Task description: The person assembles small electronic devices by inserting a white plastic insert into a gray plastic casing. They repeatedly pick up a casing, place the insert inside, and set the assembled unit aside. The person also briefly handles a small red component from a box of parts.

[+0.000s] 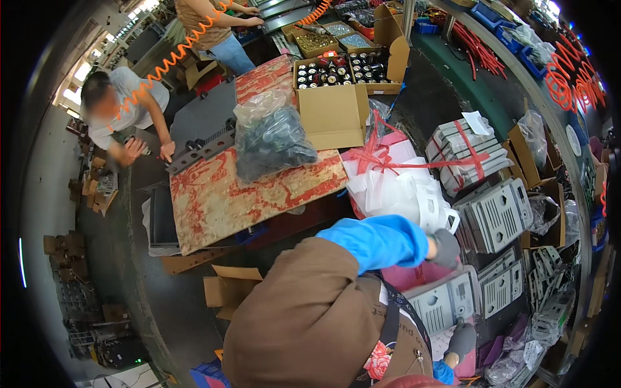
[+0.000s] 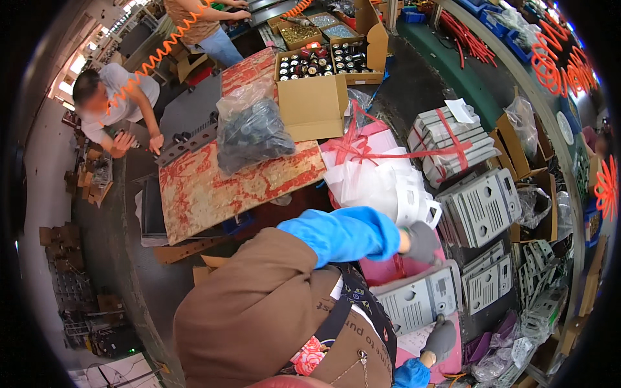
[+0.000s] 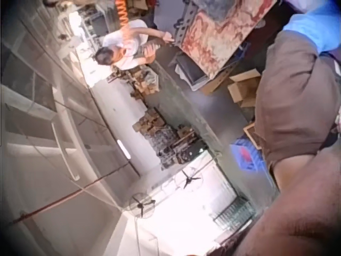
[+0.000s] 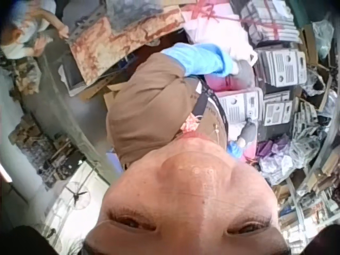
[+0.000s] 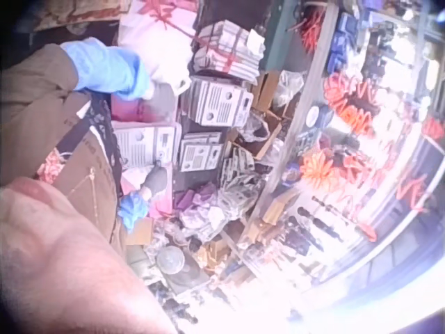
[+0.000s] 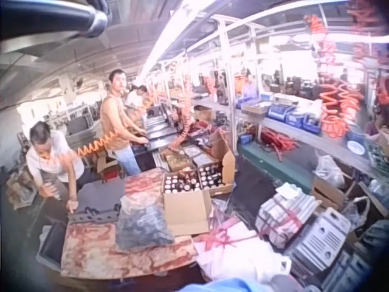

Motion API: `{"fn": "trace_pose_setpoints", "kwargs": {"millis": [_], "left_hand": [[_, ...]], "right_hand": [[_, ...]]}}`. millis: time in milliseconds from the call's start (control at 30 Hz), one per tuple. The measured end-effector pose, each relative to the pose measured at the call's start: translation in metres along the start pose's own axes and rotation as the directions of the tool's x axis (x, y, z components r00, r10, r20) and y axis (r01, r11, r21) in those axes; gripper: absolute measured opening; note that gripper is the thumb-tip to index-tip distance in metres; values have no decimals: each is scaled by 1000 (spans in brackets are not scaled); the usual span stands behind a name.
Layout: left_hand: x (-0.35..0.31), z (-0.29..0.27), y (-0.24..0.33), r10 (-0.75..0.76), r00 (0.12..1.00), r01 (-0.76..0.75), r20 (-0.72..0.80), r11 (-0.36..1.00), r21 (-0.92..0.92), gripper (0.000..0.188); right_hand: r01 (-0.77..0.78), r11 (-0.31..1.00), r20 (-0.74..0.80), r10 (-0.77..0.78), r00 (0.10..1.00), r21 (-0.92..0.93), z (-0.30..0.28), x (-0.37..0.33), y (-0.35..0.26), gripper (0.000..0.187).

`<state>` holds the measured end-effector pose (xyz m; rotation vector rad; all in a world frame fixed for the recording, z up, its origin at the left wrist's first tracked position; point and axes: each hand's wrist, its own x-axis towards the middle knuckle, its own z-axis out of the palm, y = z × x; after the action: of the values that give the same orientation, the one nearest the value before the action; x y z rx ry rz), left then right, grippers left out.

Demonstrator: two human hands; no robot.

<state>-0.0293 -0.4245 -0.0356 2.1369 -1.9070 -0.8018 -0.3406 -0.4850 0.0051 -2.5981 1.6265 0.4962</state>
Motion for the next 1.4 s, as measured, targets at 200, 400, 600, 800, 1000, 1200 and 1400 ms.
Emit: {"fn": "trace_pose_setpoints", "kwargs": {"millis": [200, 400, 600, 800, 1000, 1200, 1400], "left_hand": [[-105, -63, -305, -274, 494, 238, -825, 955, -175, 29], [-237, -188, -544, -697, 232, 785, -679, 546, -292, 54], [-248, -194, -620, -766, 505, 778, -398, 604, -175, 71], [-262, -210, -626, -639, 570, 612, -517, 750, -251, 61], [-280, -242, -505, -653, 355, 431, -669, 749, -503, 58], [-288, -215, -502, -582, 206, 472, -787, 763, -442, 59], [-291, -216, -513, -597, 164, 509, -785, 733, -451, 58]], "right_hand": [[-186, 979, -186, 200, 962, 89, -41, -20, -96, 38], [-27, 950, -138, 73, 988, 311, -41, -24, -216, 36], [55, 959, -81, -34, 996, 277, -66, -4, -291, 32], [154, 945, -64, -141, 988, 290, -80, 11, -364, 27], [209, 926, -49, -204, 978, 314, -76, 16, -429, 22], [297, 893, -9, -313, 950, 338, -75, 29, -472, 22], [333, 894, -34, -339, 940, 301, -73, 35, -483, 23]]}}
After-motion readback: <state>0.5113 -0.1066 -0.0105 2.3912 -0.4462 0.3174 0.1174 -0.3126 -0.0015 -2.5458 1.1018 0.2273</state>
